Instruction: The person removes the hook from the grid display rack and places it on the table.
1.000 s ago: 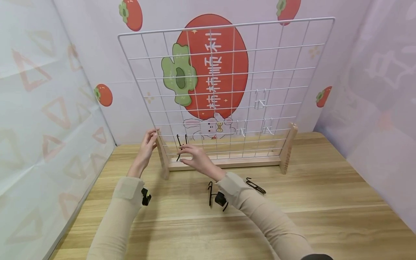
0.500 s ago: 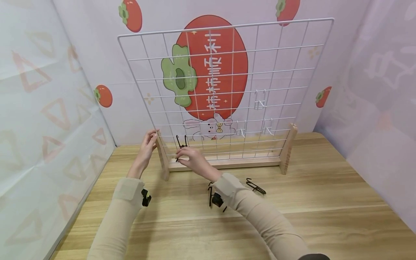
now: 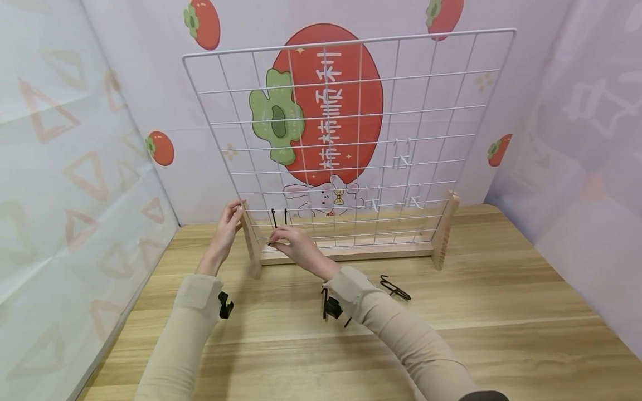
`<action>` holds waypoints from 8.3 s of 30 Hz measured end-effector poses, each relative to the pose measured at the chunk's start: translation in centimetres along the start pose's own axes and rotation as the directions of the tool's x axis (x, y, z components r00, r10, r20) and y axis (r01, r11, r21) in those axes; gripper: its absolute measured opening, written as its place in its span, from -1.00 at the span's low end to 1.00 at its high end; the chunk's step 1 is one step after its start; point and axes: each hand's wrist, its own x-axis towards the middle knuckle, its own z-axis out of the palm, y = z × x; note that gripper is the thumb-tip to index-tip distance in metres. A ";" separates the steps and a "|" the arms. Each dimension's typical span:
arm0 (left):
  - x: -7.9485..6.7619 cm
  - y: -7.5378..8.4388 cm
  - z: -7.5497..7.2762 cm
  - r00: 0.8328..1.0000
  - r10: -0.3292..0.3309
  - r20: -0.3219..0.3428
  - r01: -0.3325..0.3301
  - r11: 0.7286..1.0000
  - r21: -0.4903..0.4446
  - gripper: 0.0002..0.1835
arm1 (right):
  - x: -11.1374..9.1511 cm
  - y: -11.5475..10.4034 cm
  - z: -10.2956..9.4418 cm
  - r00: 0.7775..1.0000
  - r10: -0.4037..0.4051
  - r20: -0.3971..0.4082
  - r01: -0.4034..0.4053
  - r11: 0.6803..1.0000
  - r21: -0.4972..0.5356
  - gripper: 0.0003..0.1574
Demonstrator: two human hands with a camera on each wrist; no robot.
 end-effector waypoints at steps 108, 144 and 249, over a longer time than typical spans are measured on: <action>-0.4 0.7 0.2 1.000 0.001 0.010 -0.001 1.000 0.017 -0.64 | -7.9 -2.2 -3.5 0.797 0.477 0.370 -0.593 0.735 0.329 -0.91; 0.8 -1.5 -0.7 1.000 0.024 0.001 -0.024 1.000 0.013 -0.72 | -9.0 0.5 -4.8 0.903 0.355 0.242 -0.406 0.890 0.209 -0.81; 0.0 0.0 -0.2 1.000 -0.019 -0.002 0.019 1.000 0.017 -0.57 | -2.9 0.3 -25.6 0.957 -0.031 -0.289 -0.084 0.922 -0.378 -0.66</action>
